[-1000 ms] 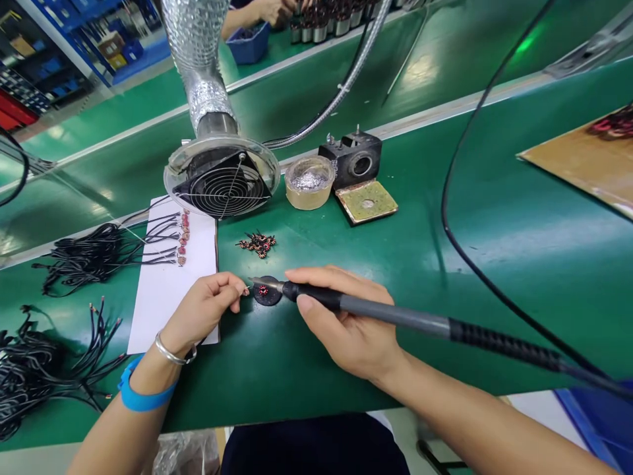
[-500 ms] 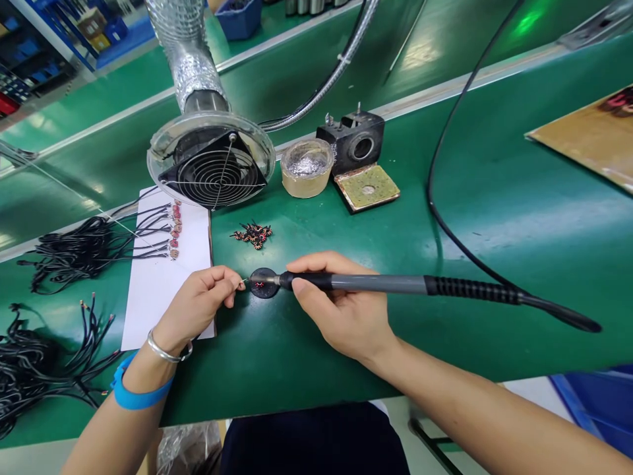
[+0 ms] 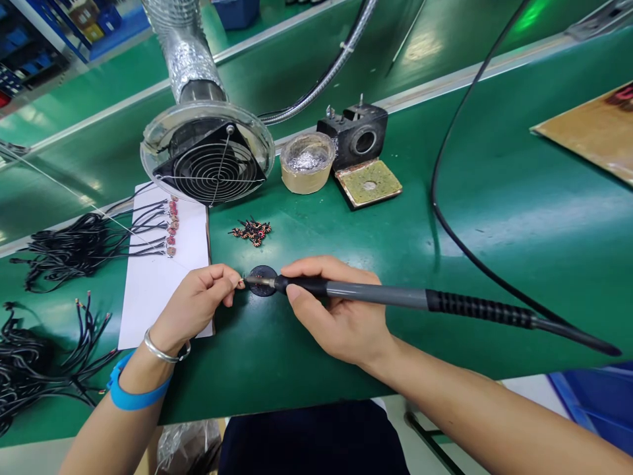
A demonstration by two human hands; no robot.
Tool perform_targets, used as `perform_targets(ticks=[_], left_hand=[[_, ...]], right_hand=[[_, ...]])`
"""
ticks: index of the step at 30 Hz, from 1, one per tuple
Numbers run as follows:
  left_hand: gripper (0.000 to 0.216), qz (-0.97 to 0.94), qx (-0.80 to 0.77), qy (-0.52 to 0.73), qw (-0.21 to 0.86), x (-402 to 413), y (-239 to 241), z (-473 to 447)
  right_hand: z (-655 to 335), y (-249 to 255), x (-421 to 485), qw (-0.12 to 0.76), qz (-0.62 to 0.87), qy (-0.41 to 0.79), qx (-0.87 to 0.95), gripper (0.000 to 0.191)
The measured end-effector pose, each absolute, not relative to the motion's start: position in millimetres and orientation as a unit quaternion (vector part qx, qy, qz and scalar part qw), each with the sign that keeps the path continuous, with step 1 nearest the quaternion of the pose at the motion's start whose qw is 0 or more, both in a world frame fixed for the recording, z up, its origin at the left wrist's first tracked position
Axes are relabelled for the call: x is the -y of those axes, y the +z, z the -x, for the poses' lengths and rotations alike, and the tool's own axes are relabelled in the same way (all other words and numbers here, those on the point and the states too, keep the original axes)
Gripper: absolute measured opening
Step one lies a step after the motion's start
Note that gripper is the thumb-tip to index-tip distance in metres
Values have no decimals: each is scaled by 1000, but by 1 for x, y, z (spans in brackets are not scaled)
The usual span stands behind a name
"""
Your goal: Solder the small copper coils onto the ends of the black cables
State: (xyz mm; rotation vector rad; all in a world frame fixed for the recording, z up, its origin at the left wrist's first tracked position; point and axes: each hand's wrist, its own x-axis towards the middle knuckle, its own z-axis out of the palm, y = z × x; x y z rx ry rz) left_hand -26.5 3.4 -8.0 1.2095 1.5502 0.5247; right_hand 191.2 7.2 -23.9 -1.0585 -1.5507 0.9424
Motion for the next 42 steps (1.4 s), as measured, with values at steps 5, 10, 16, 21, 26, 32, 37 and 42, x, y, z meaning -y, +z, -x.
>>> perform_targets(ticks=[5, 10, 16, 21, 26, 32, 37, 42], left_hand=[[20, -508, -648, 218, 524, -2, -7, 27], [20, -510, -647, 215, 524, -3, -7, 27], [21, -515, -647, 211, 521, -3, -7, 27], [22, -513, -648, 212, 521, -3, -6, 27], [21, -514, -646, 210, 524, -3, -7, 27], [21, -524, -634, 207, 530, -1, -6, 28], [32, -564, -615, 193, 515, 3, -3, 29], [36, -593, -616, 170, 490, 6, 2, 29]], right_hand=[[-191, -19, -6, 498, 412, 340, 684, 12], [-191, -19, -5, 504, 394, 316, 701, 15], [-192, -19, -5, 517, 391, 314, 693, 16], [-192, -19, -6, 524, 390, 318, 687, 16], [-194, -23, -4, 545, 375, 328, 675, 19], [-188, -14, -13, 509, 372, 365, 685, 27], [-168, -15, -35, 382, 284, 322, 818, 16], [-157, -28, -44, 304, 250, 311, 865, 19]])
